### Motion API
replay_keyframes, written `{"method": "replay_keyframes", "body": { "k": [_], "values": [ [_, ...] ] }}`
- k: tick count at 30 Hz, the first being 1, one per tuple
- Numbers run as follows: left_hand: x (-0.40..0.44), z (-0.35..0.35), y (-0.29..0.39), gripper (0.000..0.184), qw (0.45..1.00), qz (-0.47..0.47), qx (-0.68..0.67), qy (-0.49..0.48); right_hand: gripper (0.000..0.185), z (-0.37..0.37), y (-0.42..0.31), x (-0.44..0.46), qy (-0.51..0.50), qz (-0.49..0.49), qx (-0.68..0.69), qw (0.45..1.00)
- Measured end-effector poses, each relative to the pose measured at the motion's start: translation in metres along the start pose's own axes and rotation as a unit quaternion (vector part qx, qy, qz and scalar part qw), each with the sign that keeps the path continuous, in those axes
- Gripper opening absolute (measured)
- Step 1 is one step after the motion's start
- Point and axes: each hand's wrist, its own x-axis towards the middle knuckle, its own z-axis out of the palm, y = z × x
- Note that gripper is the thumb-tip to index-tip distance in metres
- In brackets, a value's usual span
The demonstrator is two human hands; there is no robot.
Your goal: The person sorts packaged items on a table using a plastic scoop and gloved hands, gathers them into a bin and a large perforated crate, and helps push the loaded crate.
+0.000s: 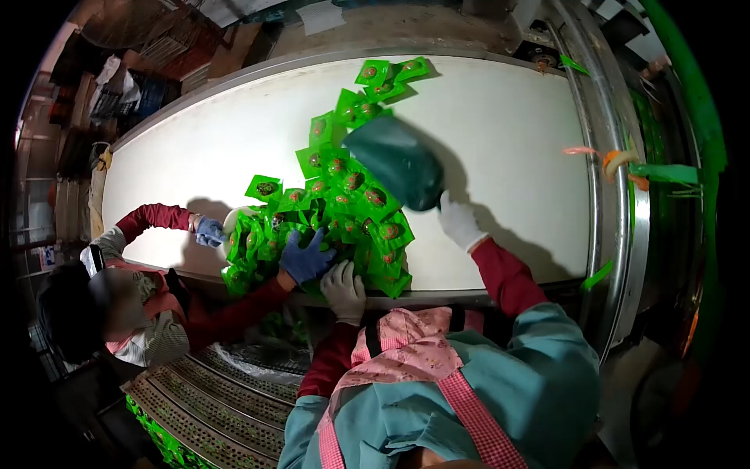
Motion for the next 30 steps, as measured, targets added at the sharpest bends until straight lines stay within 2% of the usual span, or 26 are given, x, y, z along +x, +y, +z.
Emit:
{"method": "replay_keyframes", "body": {
  "k": [1,2,3,5,7,9,11,13,15,16,17,19,22,25,30],
  "values": [
    [-0.002,-0.001,-0.001,0.034,1.000,-0.004,0.002,-0.011,0.039,-0.018,-0.007,-0.007,-0.009,-0.051,0.083,0.995],
    [-0.003,-0.001,-0.001,0.034,1.000,-0.010,0.005,-0.010,0.040,-0.044,-0.010,-0.007,-0.093,-0.057,0.181,0.977],
    [-0.003,-0.001,-0.003,0.035,1.000,-0.007,0.004,-0.017,0.040,-0.028,-0.004,-0.002,-0.095,-0.064,0.182,0.977],
    [-0.001,-0.001,-0.003,0.035,1.000,-0.013,0.005,-0.022,0.043,0.012,0.029,0.017,0.095,-0.041,0.365,0.925],
    [0.001,-0.005,0.000,0.036,0.999,-0.023,0.000,-0.037,0.047,-0.024,0.066,0.046,0.022,0.114,0.329,0.937],
    [-0.001,-0.001,-0.002,0.036,1.000,-0.018,-0.004,-0.013,0.046,-0.030,0.110,0.084,0.193,0.066,0.307,0.930],
    [0.001,-0.002,-0.001,0.037,0.999,-0.034,-0.007,-0.016,0.041,-0.083,0.121,0.121,-0.001,0.222,0.380,0.898],
    [0.000,-0.001,-0.004,0.038,0.999,-0.030,-0.016,-0.017,0.041,-0.107,0.128,0.158,-0.091,0.251,0.417,0.869],
    [0.003,-0.008,-0.003,0.037,0.999,-0.039,-0.011,-0.030,0.042,-0.087,0.146,0.210,-0.040,0.201,0.346,0.916],
    [0.004,-0.007,-0.002,0.037,0.998,-0.041,-0.021,-0.032,0.048,-0.088,0.134,0.228,0.052,0.190,0.380,0.904],
    [0.005,-0.006,-0.002,0.036,0.998,-0.043,-0.033,-0.032,0.058,-0.092,0.124,0.247,0.058,0.206,0.273,0.938],
    [0.006,-0.007,-0.005,0.038,0.997,-0.056,-0.040,-0.031,0.063,-0.079,0.093,0.278,0.117,0.148,0.112,0.976],
    [0.008,-0.008,-0.002,0.039,0.996,-0.059,-0.061,-0.029,0.064,-0.072,0.036,0.308,0.066,0.110,0.119,0.985],
    [0.008,-0.007,-0.003,0.041,0.995,-0.065,-0.069,-0.033,0.064,-0.068,-0.026,0.306,-0.006,0.011,0.098,0.995],
    [0.002,-0.008,-0.006,0.044,0.992,-0.084,-0.094,-0.009,0.071,-0.059,-0.092,0.240,-0.128,-0.066,0.132,0.981]
  ]
}}
